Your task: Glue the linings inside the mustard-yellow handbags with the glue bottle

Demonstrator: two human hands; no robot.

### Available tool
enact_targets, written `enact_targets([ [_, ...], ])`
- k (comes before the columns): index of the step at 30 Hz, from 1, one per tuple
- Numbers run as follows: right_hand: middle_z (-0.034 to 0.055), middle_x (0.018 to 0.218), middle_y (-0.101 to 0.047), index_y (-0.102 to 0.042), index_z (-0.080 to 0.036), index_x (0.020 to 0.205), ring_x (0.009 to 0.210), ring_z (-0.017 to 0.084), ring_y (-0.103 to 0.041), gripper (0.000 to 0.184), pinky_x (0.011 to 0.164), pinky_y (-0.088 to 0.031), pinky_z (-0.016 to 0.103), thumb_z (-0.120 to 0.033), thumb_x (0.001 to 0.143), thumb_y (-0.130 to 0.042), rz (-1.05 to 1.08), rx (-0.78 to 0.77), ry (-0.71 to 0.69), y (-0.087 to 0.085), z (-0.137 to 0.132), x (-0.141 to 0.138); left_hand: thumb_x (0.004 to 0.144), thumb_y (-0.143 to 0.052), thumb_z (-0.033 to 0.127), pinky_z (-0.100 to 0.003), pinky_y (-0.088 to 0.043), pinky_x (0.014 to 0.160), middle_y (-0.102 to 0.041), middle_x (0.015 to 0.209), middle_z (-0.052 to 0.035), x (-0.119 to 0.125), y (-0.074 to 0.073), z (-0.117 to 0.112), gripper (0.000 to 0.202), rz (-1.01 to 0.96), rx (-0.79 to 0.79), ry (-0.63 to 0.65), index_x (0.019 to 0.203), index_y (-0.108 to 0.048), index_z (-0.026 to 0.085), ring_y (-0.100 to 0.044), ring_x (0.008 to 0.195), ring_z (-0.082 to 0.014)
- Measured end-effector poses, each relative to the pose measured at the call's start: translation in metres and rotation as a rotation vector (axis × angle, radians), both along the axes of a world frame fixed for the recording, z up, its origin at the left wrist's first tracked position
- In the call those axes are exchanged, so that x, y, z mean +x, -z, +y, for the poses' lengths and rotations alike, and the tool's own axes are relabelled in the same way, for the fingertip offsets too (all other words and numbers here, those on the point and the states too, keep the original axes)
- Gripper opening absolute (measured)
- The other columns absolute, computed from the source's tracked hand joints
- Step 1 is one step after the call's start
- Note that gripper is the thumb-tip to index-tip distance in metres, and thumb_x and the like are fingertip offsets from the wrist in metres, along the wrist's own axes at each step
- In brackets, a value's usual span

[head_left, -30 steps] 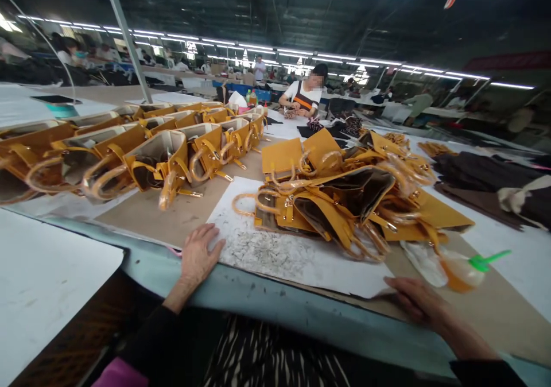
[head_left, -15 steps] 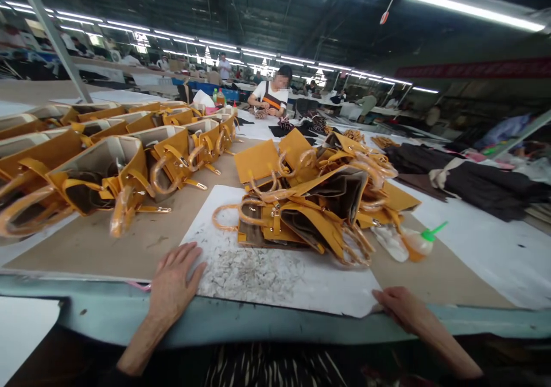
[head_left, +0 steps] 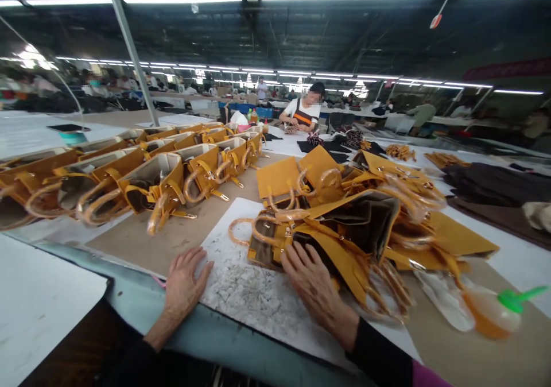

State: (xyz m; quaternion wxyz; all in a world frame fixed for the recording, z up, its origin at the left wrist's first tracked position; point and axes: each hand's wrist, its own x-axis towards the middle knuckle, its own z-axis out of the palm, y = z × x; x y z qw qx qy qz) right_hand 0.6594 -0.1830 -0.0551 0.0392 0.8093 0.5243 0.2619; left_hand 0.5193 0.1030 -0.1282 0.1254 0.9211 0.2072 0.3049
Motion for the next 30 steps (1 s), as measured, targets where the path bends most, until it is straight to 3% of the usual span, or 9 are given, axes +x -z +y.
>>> enact_targets([
  [6,0.0143,0.120,-0.057,-0.054,-0.013,0.116,0.116,0.029,-0.047,0.034,0.097,-0.036,0.051,-0.010,0.083,-0.050,0.045,0.092,-0.115,0.038,0.019,0.017,0.082,-0.049,0.050,-0.044,-0.046,0.095,-0.065,0.114,-0.0067,-0.001,0.000,0.001,0.039,0.047,-0.036,-0.040,0.099,-0.067,0.021,-0.057,0.107,-0.0254],
  [10,0.0131,0.112,-0.061,-0.058,-0.010,0.110,0.112,0.027,-0.049,0.029,0.101,-0.032,0.044,-0.012,0.081,-0.052,0.045,0.285,-0.181,0.062,0.020,0.021,0.081,-0.049,0.051,-0.044,-0.048,0.095,-0.065,0.114,-0.0060,0.001,0.000,-0.001,0.041,0.085,-0.030,-0.087,0.103,-0.066,0.021,-0.059,0.107,-0.0251],
  [17,0.0123,0.097,-0.067,-0.064,-0.010,0.092,0.100,0.025,-0.055,0.029,0.095,-0.034,0.041,-0.011,0.087,-0.036,-0.068,0.598,-0.325,0.090,0.036,0.035,0.080,-0.048,0.050,-0.046,-0.047,0.097,-0.063,0.119,-0.0061,0.005,-0.008,-0.006,0.043,0.163,0.006,-0.132,0.106,-0.066,0.022,-0.058,0.110,-0.0257],
  [24,0.0096,0.090,-0.068,-0.065,-0.012,0.085,0.096,0.022,-0.056,0.041,0.099,-0.030,0.039,-0.011,0.092,-0.025,-0.071,0.696,-0.344,0.084,0.037,0.039,0.081,-0.048,0.051,-0.045,-0.049,0.095,-0.064,0.117,-0.0054,0.005,-0.010,-0.006,0.041,0.154,0.046,-0.112,0.104,-0.067,0.023,-0.060,0.108,-0.0256],
  [30,0.0078,0.090,-0.068,-0.065,-0.013,0.086,0.095,0.021,-0.056,0.038,0.097,-0.030,0.037,-0.008,0.091,-0.027,-0.007,0.681,-0.290,0.079,0.037,0.033,0.081,-0.048,0.051,-0.044,-0.049,0.095,-0.065,0.116,-0.0040,0.004,-0.012,-0.005,0.039,0.141,0.022,-0.118,0.103,-0.068,0.025,-0.060,0.107,-0.0250],
])
